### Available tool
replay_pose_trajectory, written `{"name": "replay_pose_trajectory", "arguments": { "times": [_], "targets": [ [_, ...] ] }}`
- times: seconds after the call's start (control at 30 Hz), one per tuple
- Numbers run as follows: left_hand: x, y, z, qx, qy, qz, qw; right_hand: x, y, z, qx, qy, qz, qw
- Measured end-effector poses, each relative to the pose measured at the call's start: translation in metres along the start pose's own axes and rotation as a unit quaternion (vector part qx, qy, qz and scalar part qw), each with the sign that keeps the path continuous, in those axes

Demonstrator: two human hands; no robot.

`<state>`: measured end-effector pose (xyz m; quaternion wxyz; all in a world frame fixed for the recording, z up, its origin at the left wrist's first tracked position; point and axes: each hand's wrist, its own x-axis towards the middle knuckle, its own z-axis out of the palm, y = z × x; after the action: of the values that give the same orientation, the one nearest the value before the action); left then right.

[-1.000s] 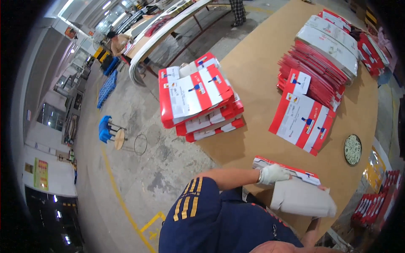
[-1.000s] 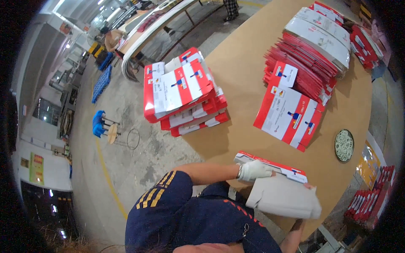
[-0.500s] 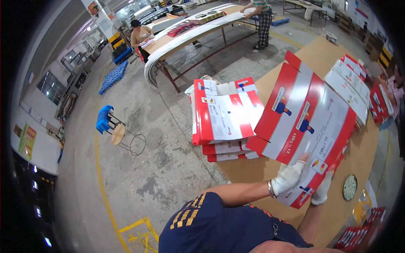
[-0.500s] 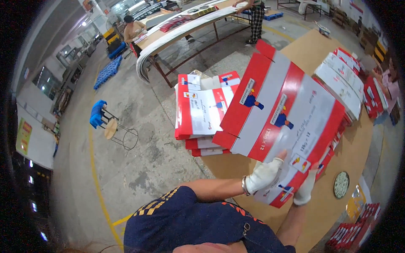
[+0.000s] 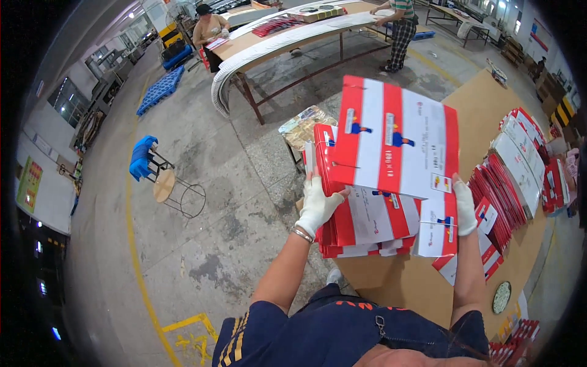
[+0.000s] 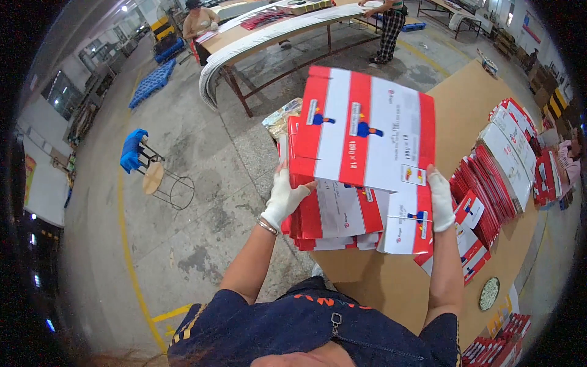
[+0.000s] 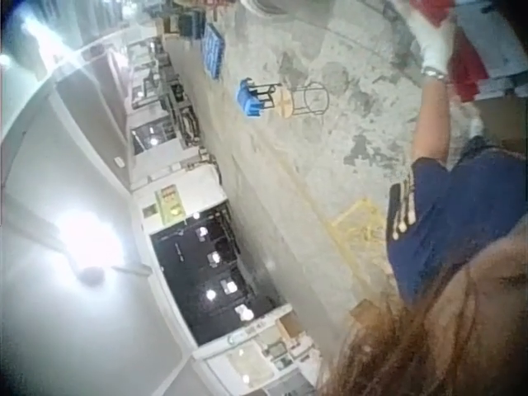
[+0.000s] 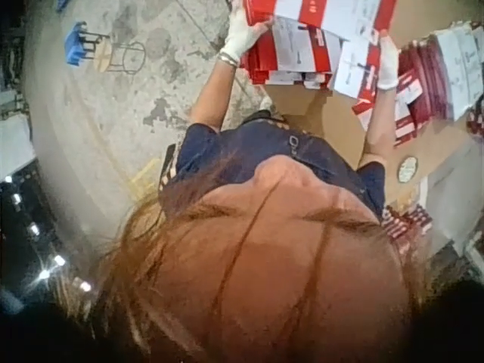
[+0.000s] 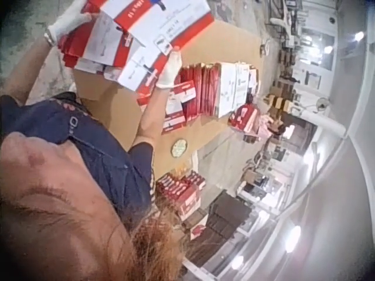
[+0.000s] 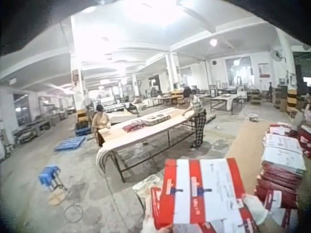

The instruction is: Organizing and stacking flat cardboard product boxes on a work table.

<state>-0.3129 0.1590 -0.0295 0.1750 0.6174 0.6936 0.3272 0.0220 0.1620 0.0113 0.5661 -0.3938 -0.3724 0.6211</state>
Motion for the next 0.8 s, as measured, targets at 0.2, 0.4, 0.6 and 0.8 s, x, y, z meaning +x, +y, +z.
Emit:
{"name": "replay_pose_trajectory", "arguments": {
  "times": [0.2, 0.4, 0.6, 0.8],
  "targets": [
    [-0.013, -0.043, 0.035, -0.509, -0.06, -0.104, 0.852, 0.046, 0.048, 0.017, -0.067, 0.039, 0.074, 0.994],
    [-0.022, -0.052, 0.025, -0.457, -0.099, -0.112, 0.877, 0.05, 0.076, 0.039, -0.188, 0.098, 0.147, 0.966],
    [-0.016, -0.047, 0.015, -0.46, -0.117, -0.125, 0.871, 0.053, 0.068, 0.037, -0.323, 0.086, 0.14, 0.932],
    [-0.022, -0.045, 0.026, -0.447, -0.026, -0.047, 0.893, 0.056, 0.052, 0.04, -0.521, 0.047, 0.155, 0.838]
  ]
}}
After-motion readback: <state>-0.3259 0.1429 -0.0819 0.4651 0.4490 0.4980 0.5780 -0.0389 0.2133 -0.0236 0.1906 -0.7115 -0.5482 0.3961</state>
